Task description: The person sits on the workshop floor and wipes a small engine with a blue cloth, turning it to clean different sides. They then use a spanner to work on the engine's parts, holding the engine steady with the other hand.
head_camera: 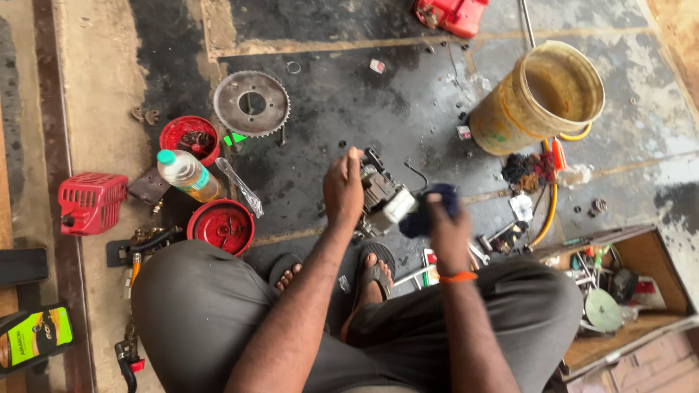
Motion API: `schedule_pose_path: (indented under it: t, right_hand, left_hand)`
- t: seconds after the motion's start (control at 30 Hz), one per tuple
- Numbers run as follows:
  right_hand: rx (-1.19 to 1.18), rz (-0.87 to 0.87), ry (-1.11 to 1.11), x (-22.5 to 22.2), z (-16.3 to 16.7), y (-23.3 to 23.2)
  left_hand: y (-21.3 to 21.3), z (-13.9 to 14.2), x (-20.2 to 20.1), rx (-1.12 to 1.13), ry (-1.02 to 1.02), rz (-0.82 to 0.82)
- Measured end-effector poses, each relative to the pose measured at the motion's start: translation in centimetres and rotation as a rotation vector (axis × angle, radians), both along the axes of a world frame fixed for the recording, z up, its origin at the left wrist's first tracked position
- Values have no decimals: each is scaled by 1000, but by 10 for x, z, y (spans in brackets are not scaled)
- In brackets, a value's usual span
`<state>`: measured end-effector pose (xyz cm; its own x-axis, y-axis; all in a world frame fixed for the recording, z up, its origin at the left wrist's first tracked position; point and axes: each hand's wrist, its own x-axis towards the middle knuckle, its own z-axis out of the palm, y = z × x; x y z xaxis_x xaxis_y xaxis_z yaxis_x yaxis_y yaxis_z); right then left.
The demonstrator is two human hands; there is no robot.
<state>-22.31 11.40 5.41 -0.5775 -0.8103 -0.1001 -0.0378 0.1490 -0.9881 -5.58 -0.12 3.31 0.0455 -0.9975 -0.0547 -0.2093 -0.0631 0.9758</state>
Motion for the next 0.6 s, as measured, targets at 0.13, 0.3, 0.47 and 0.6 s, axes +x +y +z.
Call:
schedule_pose_path:
  t: [0.13, 0.3, 0.47, 0.6]
  right_hand:
    - [-164, 60, 321, 14, 43, -2]
    - [-142, 311, 1162, 87, 50, -12]
    - [-256, 495, 890, 88, 62, -7]
    - [-157, 234, 861, 83, 62, -15]
  left_hand:
    - [14, -3, -9, -111, -237, -7]
    - [15, -30, -16, -268, -131, 17]
    - [5, -42, -6, -566, -203, 6]
    - [5, -38, -14, -174, -223, 1]
